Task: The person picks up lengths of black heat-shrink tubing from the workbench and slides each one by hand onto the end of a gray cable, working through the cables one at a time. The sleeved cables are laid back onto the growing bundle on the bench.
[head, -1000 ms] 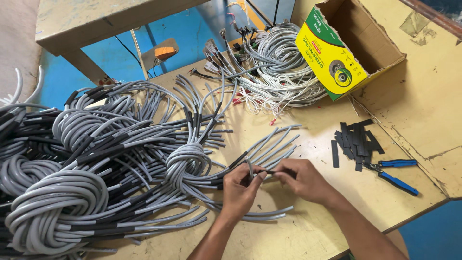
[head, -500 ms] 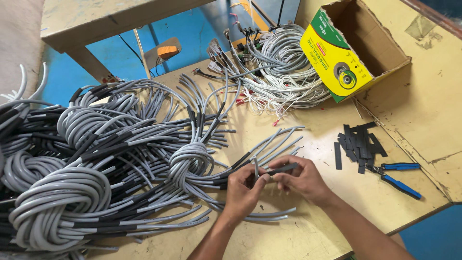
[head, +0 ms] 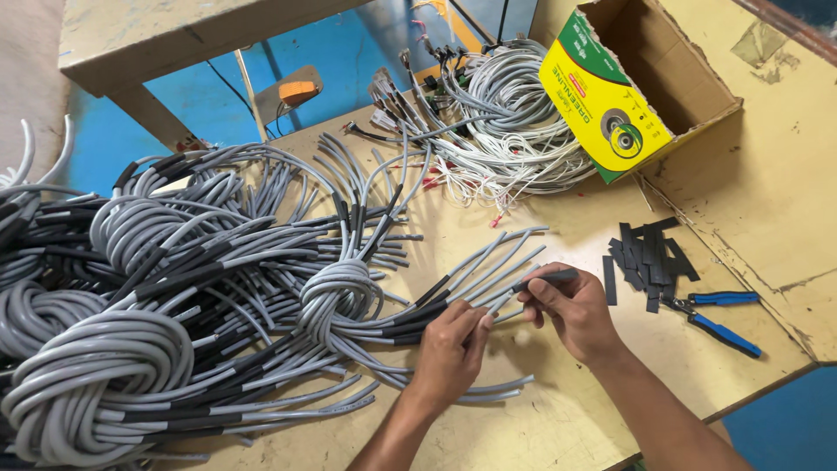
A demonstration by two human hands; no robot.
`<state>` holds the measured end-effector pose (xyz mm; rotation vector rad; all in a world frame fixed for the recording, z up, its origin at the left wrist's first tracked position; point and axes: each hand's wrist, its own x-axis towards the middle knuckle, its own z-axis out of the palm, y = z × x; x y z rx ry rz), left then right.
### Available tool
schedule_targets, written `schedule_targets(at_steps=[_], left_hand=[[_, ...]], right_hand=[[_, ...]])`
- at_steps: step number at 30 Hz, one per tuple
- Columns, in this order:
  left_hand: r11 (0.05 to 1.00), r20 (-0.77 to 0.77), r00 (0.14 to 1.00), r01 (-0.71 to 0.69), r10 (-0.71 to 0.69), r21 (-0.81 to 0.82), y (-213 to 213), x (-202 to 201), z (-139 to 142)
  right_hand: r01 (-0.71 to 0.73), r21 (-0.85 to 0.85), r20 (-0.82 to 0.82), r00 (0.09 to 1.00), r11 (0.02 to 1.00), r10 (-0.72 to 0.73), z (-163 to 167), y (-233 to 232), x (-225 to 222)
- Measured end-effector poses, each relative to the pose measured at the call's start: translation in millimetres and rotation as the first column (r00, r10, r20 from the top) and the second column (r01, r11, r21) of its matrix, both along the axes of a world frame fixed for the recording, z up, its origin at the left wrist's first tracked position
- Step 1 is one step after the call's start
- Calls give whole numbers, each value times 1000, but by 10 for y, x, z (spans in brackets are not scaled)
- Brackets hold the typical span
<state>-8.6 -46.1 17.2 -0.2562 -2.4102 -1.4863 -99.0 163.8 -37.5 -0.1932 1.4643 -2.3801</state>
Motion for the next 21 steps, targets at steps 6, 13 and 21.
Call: schedule_targets(at_steps=[6,13,21], left_hand=[[1000,-34,999,-13,14,25,12,-6,-17],[999,-74,997,-36,37,20,13,-7,-54],[998,-79,996,-54,51,-33,34,-16,-79]], right_hand=[[-17,46,-69,997,999,21,46,11,11],[14,107,-107,994,994,-3,60,7,-1],[49,217,-189,982,975,-7,143,-20,45]])
